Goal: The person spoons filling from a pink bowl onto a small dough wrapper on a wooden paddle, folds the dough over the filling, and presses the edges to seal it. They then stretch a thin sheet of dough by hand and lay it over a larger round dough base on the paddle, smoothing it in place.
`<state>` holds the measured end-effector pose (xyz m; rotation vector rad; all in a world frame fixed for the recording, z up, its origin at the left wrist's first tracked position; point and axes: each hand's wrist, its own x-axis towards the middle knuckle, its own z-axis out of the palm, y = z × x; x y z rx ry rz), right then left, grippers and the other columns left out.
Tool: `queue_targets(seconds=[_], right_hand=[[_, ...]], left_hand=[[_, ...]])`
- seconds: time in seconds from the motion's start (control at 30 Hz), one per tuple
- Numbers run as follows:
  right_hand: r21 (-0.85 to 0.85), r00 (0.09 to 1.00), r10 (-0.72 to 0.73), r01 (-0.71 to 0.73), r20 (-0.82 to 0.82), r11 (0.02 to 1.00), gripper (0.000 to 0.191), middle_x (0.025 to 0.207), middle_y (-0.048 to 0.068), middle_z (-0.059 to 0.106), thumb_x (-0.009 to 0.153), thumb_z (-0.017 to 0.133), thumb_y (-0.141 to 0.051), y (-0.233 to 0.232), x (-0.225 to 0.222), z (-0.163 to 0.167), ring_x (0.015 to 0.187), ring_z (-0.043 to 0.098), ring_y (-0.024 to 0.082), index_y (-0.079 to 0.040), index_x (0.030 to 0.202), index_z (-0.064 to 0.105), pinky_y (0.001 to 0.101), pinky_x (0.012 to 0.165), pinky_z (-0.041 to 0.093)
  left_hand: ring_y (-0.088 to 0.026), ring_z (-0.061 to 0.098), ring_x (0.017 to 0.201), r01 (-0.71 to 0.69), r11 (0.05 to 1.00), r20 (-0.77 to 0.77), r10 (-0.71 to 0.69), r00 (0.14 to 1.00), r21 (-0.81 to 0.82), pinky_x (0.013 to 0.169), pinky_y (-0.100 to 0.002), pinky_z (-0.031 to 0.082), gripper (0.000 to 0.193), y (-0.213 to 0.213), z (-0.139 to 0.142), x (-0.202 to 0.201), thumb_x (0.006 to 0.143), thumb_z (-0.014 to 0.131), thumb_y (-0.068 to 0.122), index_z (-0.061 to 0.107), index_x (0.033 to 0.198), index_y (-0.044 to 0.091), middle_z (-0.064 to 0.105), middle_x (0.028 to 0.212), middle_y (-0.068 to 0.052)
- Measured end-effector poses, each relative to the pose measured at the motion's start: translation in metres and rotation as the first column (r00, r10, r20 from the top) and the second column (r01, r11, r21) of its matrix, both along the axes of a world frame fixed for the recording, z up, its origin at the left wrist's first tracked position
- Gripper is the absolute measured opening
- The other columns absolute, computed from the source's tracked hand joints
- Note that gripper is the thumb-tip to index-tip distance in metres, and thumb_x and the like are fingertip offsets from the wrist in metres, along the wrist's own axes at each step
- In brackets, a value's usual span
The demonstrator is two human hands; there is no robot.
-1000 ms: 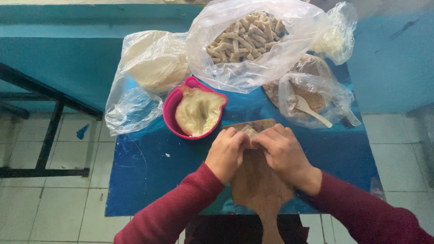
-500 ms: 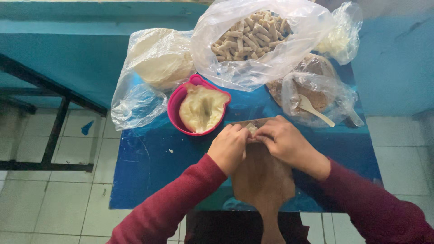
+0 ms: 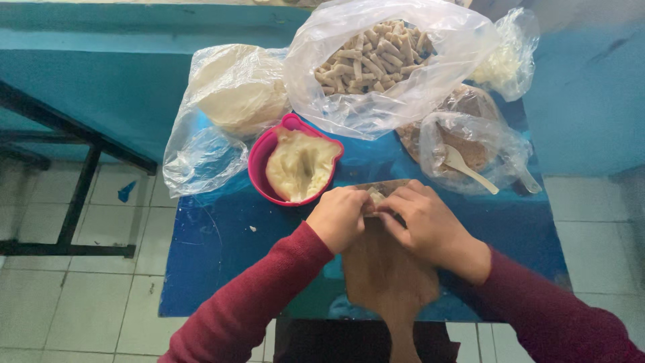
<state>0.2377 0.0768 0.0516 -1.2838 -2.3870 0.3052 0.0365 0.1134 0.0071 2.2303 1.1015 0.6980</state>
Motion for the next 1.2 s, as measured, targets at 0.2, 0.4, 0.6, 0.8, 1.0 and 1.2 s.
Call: queue_targets(seconds=[0.2, 0.4, 0.6, 0.8, 1.0, 1.2], right_hand=[[-0.005, 1.0, 0.011, -0.011, -0.018, 1.0, 0.022, 0.093, 0.009, 0.068, 0.074, 0.076, -0.018, -0.003, 0.001, 0.002, 0.095, 0.06, 0.032, -0.009, 0.094, 0.071, 0.0436, 0.084, 0.047], [-0.088, 0.995, -0.019, 0.01, -0.099, 0.996, 0.011, 0.091, 0.01, 0.072, 0.084, 0.072, -0.016, 0.003, 0.006, 0.001, 0.089, 0.063, 0.032, -0.008, 0.091, 0.075, 0.0414, 0.083, 0.05], [-0.098, 0.994, -0.039, 0.029, -0.103, 0.995, 0.011, 0.09, 0.011, 0.073, 0.087, 0.071, -0.016, 0.007, 0.006, -0.005, 0.089, 0.063, 0.033, -0.007, 0.091, 0.075, 0.0422, 0.084, 0.05], [-0.116, 0.991, -0.042, 0.027, -0.129, 0.993, 0.011, 0.092, 0.012, 0.073, 0.086, 0.07, -0.015, 0.011, 0.007, -0.008, 0.093, 0.064, 0.034, -0.006, 0.092, 0.074, 0.0429, 0.083, 0.05], [-0.126, 0.989, -0.057, 0.04, -0.138, 0.991, 0.011, 0.092, 0.012, 0.073, 0.086, 0.07, -0.014, 0.011, 0.008, -0.012, 0.093, 0.064, 0.034, -0.006, 0.092, 0.074, 0.0427, 0.083, 0.051], [-0.127, 0.99, -0.053, 0.036, -0.128, 0.991, 0.011, 0.092, 0.011, 0.074, 0.087, 0.07, -0.016, 0.013, 0.008, -0.015, 0.091, 0.065, 0.033, -0.007, 0.091, 0.075, 0.0427, 0.084, 0.051]], left_hand=[[-0.037, 0.067, 0.091, 0.028, 1.0, -0.011, -0.028, 1.0, 0.003, 0.083, -0.048, 0.053, 0.011, -0.003, 0.001, 0.002, 0.078, 0.065, 0.003, 0.073, 0.085, 0.006, 0.069, 0.087, -0.017], [-0.039, 0.063, 0.095, 0.079, 0.996, -0.017, -0.078, 0.997, 0.029, 0.086, -0.05, 0.05, 0.009, -0.011, 0.005, -0.004, 0.084, 0.066, 0.005, 0.07, 0.093, 0.005, 0.066, 0.091, -0.018], [-0.038, 0.061, 0.096, 0.102, 0.993, 0.043, -0.104, 0.994, 0.052, 0.087, -0.048, 0.049, 0.01, -0.012, 0.009, -0.007, 0.092, 0.064, 0.013, 0.066, 0.097, 0.004, 0.064, 0.094, -0.017], [-0.038, 0.059, 0.098, -0.01, 0.994, 0.0, 0.01, 1.0, 0.112, 0.087, -0.047, 0.049, 0.024, -0.021, 0.015, 0.007, 0.089, 0.07, 0.024, 0.061, 0.094, 0.002, 0.062, 0.098, -0.018], [-0.039, 0.057, 0.097, 0.013, 0.982, -0.045, -0.004, 0.999, 0.189, 0.087, -0.047, 0.048, 0.028, -0.024, 0.019, 0.005, 0.074, 0.067, 0.014, 0.061, 0.097, 0.001, 0.061, 0.099, -0.019], [-0.039, 0.057, 0.097, -0.056, 0.986, 0.002, 0.057, 0.998, 0.154, 0.087, -0.047, 0.049, 0.021, -0.025, 0.017, 0.009, 0.079, 0.067, 0.014, 0.06, 0.095, 0.002, 0.061, 0.099, -0.018]])
